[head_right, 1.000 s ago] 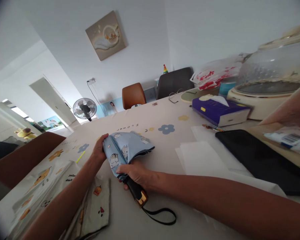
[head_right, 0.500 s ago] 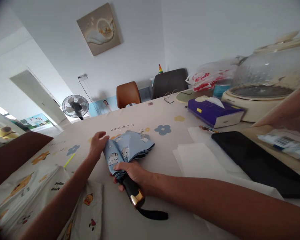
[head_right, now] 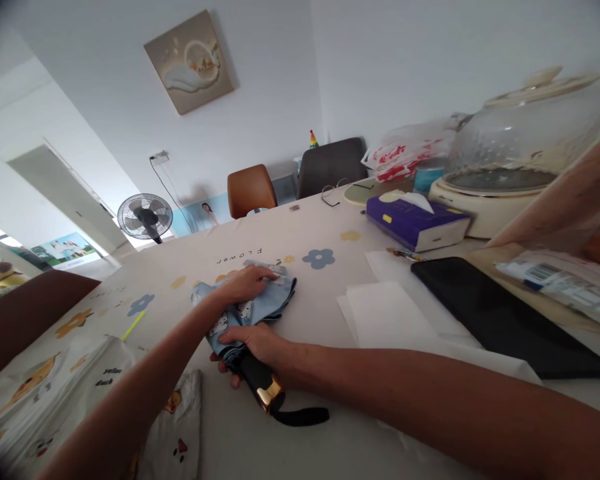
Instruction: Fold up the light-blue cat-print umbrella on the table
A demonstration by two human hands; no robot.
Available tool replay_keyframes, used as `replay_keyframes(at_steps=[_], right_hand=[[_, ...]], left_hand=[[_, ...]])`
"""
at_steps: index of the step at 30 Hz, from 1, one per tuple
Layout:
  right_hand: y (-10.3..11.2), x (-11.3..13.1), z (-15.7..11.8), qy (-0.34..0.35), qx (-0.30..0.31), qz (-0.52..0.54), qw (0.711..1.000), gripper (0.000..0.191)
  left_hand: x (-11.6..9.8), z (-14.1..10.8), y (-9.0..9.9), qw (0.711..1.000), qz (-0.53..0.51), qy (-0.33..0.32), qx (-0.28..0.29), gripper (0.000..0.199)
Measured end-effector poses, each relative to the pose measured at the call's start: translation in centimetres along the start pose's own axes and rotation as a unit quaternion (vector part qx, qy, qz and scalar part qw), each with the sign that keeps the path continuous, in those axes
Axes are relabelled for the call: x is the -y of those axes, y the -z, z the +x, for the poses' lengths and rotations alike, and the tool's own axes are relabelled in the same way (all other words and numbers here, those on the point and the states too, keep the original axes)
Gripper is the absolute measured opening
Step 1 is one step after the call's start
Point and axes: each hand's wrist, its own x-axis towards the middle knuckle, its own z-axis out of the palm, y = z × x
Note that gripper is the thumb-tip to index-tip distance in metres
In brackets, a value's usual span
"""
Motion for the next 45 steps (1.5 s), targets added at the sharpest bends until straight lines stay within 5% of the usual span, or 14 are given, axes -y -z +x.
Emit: replay_keyframes(at_steps=[8, 17, 21, 26, 33, 41, 45], right_hand=[[-0.8, 0.8, -1.0, -0.031, -0.020, -0.048, 0.998, 0.022], [-0.3, 0.5, -0.6, -0.051, -0.007, -0.041, 0.998, 0.024], [-0.2, 0.4, -0.5, -0.035, 0.002, -0.037, 0.999, 0.022], [-0.1, 0.2, -0.3, -0.018, 0.007, -0.022, 1.000, 0.020], [0.1, -0.4, 0.0, 0.016, -0.005, -0.036, 0.999, 0.017], [0.1, -0.1, 0.2, 0.023, -0.025, -0.033, 0.999, 0.015], [-0.5, 0.3, -0.2, 0.038, -0.051, -0.032, 0.997, 0.013]], left_hand=[[0.3, 0.1, -1.0, 0.999, 0.045, -0.003, -0.022, 0.043], [-0.1, 0.6, -1.0, 0.997, 0.039, -0.002, -0.064, 0.017], [-0.8, 0.1, -0.4, 0.985, 0.011, 0.036, -0.171, 0.013], [-1.4, -0.9, 0.5, 0.930, -0.047, 0.122, -0.344, 0.010], [-0.7, -2.5, 0.9, 0.884, -0.110, 0.048, -0.452, 0.029], [1.0, -8.8, 1.9, 0.799, -0.218, 0.078, -0.555, 0.021], [1.3, -13.5, 1.8, 0.813, -0.222, 0.057, -0.535, 0.017]])
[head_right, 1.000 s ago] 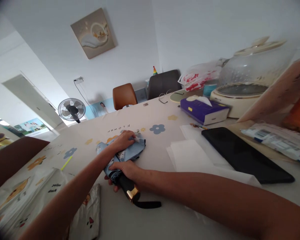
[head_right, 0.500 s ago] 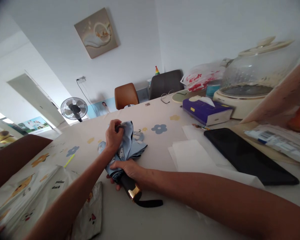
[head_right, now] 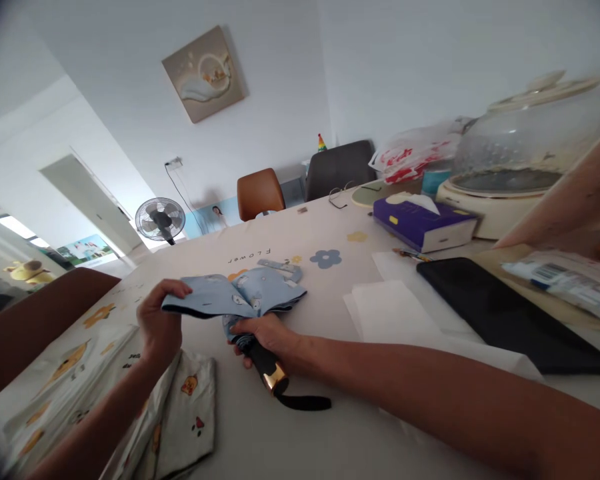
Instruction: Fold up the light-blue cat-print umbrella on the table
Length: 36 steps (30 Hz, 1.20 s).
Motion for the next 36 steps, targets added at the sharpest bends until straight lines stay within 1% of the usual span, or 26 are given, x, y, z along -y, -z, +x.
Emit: replay_keyframes(at_steps=[3, 5, 7, 9, 12, 15, 19, 21, 25, 29, 33, 36], right_hand=[[-0.1, -0.1, 0.0, 0.009, -0.003, 0.000, 1.000, 0.012], [0.2, -0.3, 0.2, 0.012, 0.009, 0.005, 1.000, 0.011], [0.7, -0.5, 0.4, 0.018, 0.032, 0.006, 0.999, 0.012], [1.2, -0.6, 0.6, 0.033, 0.052, 0.003, 0.998, 0.017], [1.4, -0.4, 0.3, 0.032, 0.073, -0.021, 0.997, 0.026], [0.9, 0.2, -0.3, 0.017, 0.064, -0.018, 0.998, 0.030], [0.4, 0.5, -0.2, 0.010, 0.041, 0.016, 0.999, 0.042], [0.4, 0.4, 0.2, -0.006, 0.034, 0.010, 0.999, 0.044], [0.2, 0.6, 0.1, -0.022, 0.012, -0.010, 1.000, 0.030], [0.0, 0.9, -0.7, -0.024, 0.016, -0.013, 0.999, 0.017], [0.4, 0.5, -0.7, -0.027, 0.041, -0.022, 0.999, 0.011], [0.7, -0.1, -0.3, -0.028, 0.057, -0.028, 0.998, 0.011]], left_hand=[[0.8, -2.3, 1.6, 0.995, 0.008, 0.027, 0.093, 0.014], [1.6, -3.4, 1.9, 0.990, 0.004, 0.063, 0.124, 0.011], [2.4, -3.9, 1.9, 0.985, 0.000, 0.086, 0.150, 0.011], [3.0, -3.9, 1.8, 0.978, 0.000, 0.081, 0.194, 0.013], [3.4, -3.6, 1.9, 0.963, 0.014, 0.047, 0.265, 0.016], [3.6, -3.6, 2.0, 0.949, 0.031, 0.032, 0.312, 0.018], [3.7, -3.9, 2.0, 0.936, 0.045, 0.019, 0.349, 0.019], [3.7, -3.9, 1.9, 0.933, 0.045, 0.009, 0.358, 0.020], [3.6, -3.8, 2.0, 0.926, 0.053, 0.002, 0.373, 0.021], [3.3, -3.4, 2.5, 0.917, 0.059, 0.017, 0.393, 0.019], [3.0, -3.1, 2.9, 0.905, 0.056, 0.027, 0.420, 0.019], [2.9, -3.1, 2.8, 0.898, 0.061, 0.012, 0.436, 0.021]])
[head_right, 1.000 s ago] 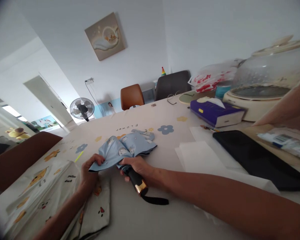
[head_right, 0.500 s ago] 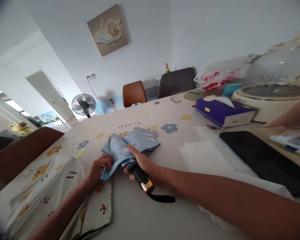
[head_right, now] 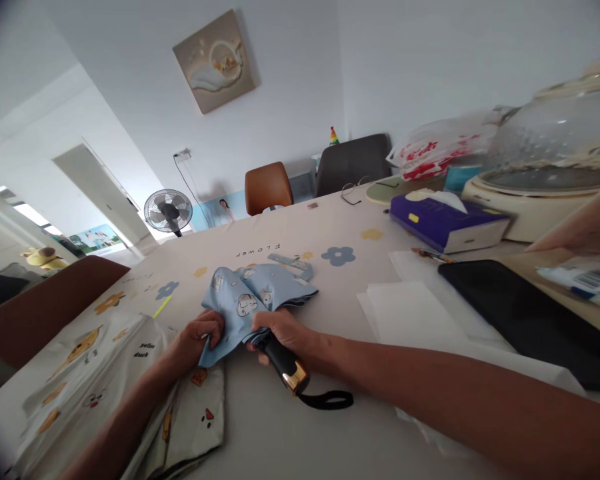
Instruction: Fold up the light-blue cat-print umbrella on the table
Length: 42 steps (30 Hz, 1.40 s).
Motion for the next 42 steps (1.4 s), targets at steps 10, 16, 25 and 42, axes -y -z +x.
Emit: replay_keyframes(at_steps=[10, 16, 25, 42], right_hand=[[-0.8, -0.1, -0.6, 0.078, -0.076, -0.068, 0.992, 0.011], [-0.4, -0.3, -0.5, 0.121, -0.122, -0.143, 0.975, 0.008], [-1.4, 0.1, -0.9, 0.111, -0.158, -0.186, 0.963, 0.005], [-1.7, 0.1, -1.9, 0.053, -0.006, -0.157, 0.986, 0.009]], left_hand=[[-0.6, 0.1, 0.0, 0.986, 0.126, 0.000, -0.111, 0.027], [-4.1, 0.1, -0.9, 0.952, -0.039, 0.051, -0.301, 0.021], [-9.0, 3.6, -3.5, 0.898, -0.241, 0.226, -0.290, 0.038], [-5.7, 6.5, -1.5, 0.661, -0.557, 0.317, -0.389, 0.025]])
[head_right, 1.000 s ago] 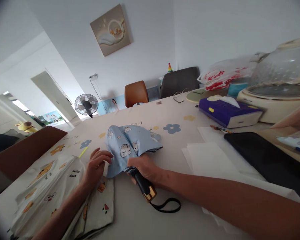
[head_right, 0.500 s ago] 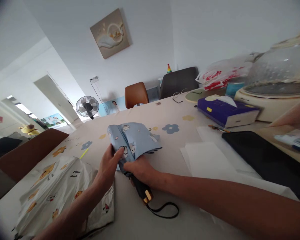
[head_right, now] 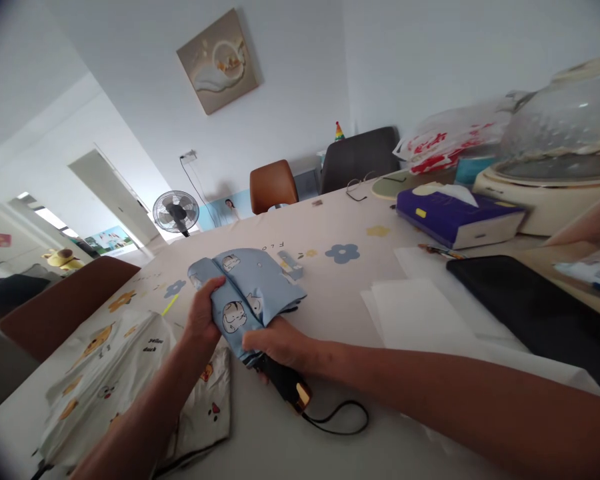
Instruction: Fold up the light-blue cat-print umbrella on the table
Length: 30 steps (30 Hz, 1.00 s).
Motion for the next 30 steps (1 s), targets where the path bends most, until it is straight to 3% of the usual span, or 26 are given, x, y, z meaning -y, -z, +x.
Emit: replay_keyframes(at_steps=[7, 10, 15, 21, 30], right_hand=[[-0.2, -0.6, 0.3, 0.059, 0.048, 0.125, 0.989, 0.023], [-0.2, -0.8, 0.4, 0.020, 0.056, 0.160, 0.985, 0.023], [0.0, -0.9, 0.5, -0.017, 0.128, 0.232, 0.964, 0.026], [0.3, -1.1, 0.6, -0.066, 0.198, 0.233, 0.950, 0.028], [-0.3, -0.9, 0.4, -0.014, 0.104, 0.264, 0.959, 0.028]], left_hand=[[-0.5, -0.2, 0.2, 1.000, 0.011, -0.023, -0.013, 0.022], [-0.7, -0.4, 0.1, 1.000, 0.005, -0.006, -0.002, 0.018], [-0.8, -0.6, 0.1, 0.998, -0.008, 0.044, 0.034, 0.015], [-0.7, -0.7, 0.1, 0.997, -0.016, 0.054, 0.047, 0.017], [-0.4, -0.6, 0.2, 0.997, -0.012, 0.067, 0.040, 0.012]])
